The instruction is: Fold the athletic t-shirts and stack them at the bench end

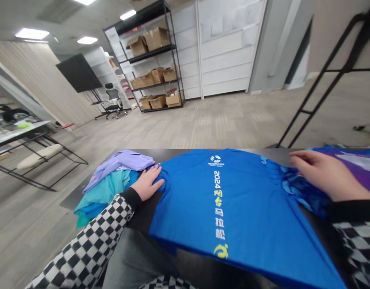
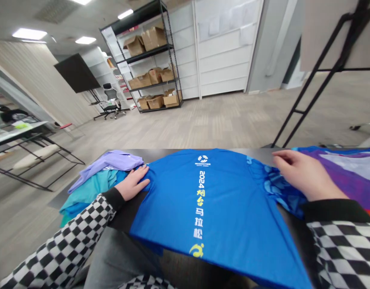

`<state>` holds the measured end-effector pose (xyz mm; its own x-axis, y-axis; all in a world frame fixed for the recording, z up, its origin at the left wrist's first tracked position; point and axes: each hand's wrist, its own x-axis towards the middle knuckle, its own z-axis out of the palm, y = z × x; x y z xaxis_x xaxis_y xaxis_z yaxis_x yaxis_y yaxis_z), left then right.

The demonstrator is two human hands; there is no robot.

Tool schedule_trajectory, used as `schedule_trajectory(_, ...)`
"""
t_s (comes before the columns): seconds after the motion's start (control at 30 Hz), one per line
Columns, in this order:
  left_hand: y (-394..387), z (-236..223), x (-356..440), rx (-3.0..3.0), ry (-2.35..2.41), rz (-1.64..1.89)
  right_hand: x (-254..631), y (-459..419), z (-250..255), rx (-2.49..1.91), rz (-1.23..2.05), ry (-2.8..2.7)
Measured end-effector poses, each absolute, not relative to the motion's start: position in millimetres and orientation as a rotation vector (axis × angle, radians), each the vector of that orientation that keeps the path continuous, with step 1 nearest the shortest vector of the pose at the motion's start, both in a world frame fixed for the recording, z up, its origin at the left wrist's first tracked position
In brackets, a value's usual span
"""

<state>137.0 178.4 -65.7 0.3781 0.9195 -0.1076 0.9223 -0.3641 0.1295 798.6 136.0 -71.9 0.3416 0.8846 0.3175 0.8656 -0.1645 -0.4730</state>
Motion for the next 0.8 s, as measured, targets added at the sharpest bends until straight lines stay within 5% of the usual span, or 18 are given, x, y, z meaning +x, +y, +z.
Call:
schedule_trajectory(0.17,192,-79,126,2.488,1.721,-0.082,786,132,-71,-1.931,0.420,-1.671)
schedule_trajectory(0.53,234,-55,206,2.618,1.506,0.201,747,129,-67,-1.817,-0.089,-1.925)
schedule_trajectory(0.8,251,-83,238,2.622,1.549,-0.088,708,132,-82,-1.977,0.216,-2.253)
